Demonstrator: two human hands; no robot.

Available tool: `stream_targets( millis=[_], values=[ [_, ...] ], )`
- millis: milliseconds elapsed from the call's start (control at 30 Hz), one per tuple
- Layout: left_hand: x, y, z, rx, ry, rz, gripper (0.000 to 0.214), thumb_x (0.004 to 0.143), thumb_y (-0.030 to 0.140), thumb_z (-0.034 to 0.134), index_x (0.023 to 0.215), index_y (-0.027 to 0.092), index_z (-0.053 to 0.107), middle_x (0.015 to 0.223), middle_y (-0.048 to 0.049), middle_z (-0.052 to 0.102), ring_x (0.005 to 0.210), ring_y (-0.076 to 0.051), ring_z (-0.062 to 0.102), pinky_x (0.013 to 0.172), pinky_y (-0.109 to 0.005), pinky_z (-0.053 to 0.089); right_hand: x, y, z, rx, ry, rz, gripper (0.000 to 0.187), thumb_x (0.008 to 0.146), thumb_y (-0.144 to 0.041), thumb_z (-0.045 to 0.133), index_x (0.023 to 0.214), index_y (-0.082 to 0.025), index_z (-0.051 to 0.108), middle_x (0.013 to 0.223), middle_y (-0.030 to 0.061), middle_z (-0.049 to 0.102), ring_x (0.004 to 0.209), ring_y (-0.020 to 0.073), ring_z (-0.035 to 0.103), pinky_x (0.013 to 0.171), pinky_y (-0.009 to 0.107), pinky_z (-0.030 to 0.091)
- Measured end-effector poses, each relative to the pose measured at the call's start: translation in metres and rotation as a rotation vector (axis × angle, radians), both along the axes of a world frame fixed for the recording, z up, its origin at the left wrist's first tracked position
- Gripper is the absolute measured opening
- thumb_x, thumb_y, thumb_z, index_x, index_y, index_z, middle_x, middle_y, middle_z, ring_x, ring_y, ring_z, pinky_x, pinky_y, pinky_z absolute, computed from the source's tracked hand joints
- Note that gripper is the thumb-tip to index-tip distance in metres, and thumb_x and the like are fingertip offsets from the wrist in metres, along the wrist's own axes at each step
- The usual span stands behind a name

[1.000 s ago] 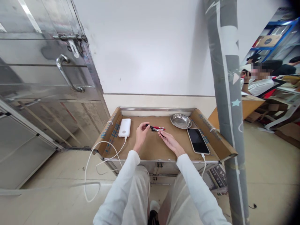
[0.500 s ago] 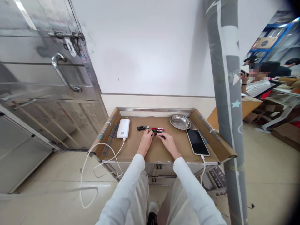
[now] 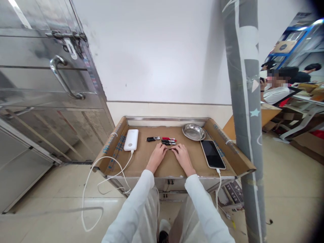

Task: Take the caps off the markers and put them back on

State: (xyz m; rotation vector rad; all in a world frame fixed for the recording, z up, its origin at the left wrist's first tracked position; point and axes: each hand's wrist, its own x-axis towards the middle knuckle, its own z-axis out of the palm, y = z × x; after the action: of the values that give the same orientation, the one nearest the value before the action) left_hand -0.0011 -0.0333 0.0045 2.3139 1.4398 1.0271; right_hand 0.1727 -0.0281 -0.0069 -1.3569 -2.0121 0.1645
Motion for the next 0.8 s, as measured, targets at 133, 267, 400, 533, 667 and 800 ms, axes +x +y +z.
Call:
stream_targets(
  millis=[133, 267, 400, 533, 667, 800],
  values=[
    [0.005, 0.011, 0.0, 0.029, -0.026, 0.06, 0.011, 0.091, 0.02, 0.045, 0.097, 0.02, 0.054, 0.1, -0.0075, 0.055, 0.1, -0.021, 0.056, 0.092, -0.04, 0.045, -0.005, 0.008, 0.003, 0.042, -0.012, -0.046, 0.025, 0.093, -0.027, 0.041, 0.106, -0.021, 0.062, 0.1, 0.0099, 0.061, 0.094, 0.0252, 0.053, 0.085, 0.039, 0.04],
    [0.006, 0.013, 0.003, 0.092, 0.001, 0.154, 0.013, 0.091, 0.021, 0.043, 0.1, 0.018, 0.053, 0.101, -0.0095, 0.055, 0.101, -0.022, 0.055, 0.092, -0.04, 0.044, -0.007, 0.009, 0.006, 0.059, 0.011, -0.022, 0.025, 0.093, -0.024, 0.038, 0.107, -0.02, 0.059, 0.101, 0.0096, 0.06, 0.095, 0.0243, 0.053, 0.085, 0.037, 0.04],
    [0.001, 0.01, 0.007, 0.119, 0.028, 0.4, 0.02, 0.092, 0.02, 0.037, 0.102, 0.016, 0.055, 0.101, -0.013, 0.055, 0.098, -0.025, 0.053, 0.09, -0.041, 0.042, -0.007, 0.001, 0.008, 0.068, -0.044, -0.057, 0.026, 0.092, -0.019, 0.035, 0.1, -0.018, 0.06, 0.096, 0.0096, 0.059, 0.089, 0.0238, 0.052, 0.083, 0.037, 0.04],
    [-0.007, 0.012, 0.009, 0.089, 0.058, 0.668, 0.027, 0.09, 0.018, 0.036, 0.112, 0.012, 0.051, 0.114, -0.0187, 0.052, 0.105, -0.03, 0.049, 0.089, -0.045, 0.038, -0.007, -0.001, 0.008, 0.07, -0.014, -0.096, 0.026, 0.09, -0.017, 0.036, 0.098, -0.018, 0.061, 0.094, 0.0098, 0.058, 0.088, 0.0232, 0.051, 0.082, 0.036, 0.039],
    [-0.021, 0.017, 0.008, 0.053, 0.164, 0.623, 0.023, 0.091, 0.021, 0.039, 0.104, 0.013, 0.055, 0.108, -0.0182, 0.056, 0.103, -0.031, 0.05, 0.089, -0.046, 0.038, -0.004, 0.002, 0.005, 0.04, 0.087, -0.083, 0.026, 0.09, -0.018, 0.037, 0.1, -0.019, 0.061, 0.097, 0.0096, 0.058, 0.092, 0.0229, 0.051, 0.086, 0.037, 0.039],
    [-0.039, 0.013, 0.006, 0.041, 0.145, 0.556, 0.019, 0.091, 0.027, 0.043, 0.096, 0.017, 0.058, 0.1, -0.0145, 0.059, 0.099, -0.029, 0.052, 0.088, -0.045, 0.04, -0.004, 0.007, 0.003, -0.012, 0.269, -0.081, 0.024, 0.089, -0.027, 0.042, 0.098, -0.02, 0.063, 0.097, 0.0092, 0.059, 0.092, 0.0227, 0.052, 0.086, 0.038, 0.04]
  ],
)
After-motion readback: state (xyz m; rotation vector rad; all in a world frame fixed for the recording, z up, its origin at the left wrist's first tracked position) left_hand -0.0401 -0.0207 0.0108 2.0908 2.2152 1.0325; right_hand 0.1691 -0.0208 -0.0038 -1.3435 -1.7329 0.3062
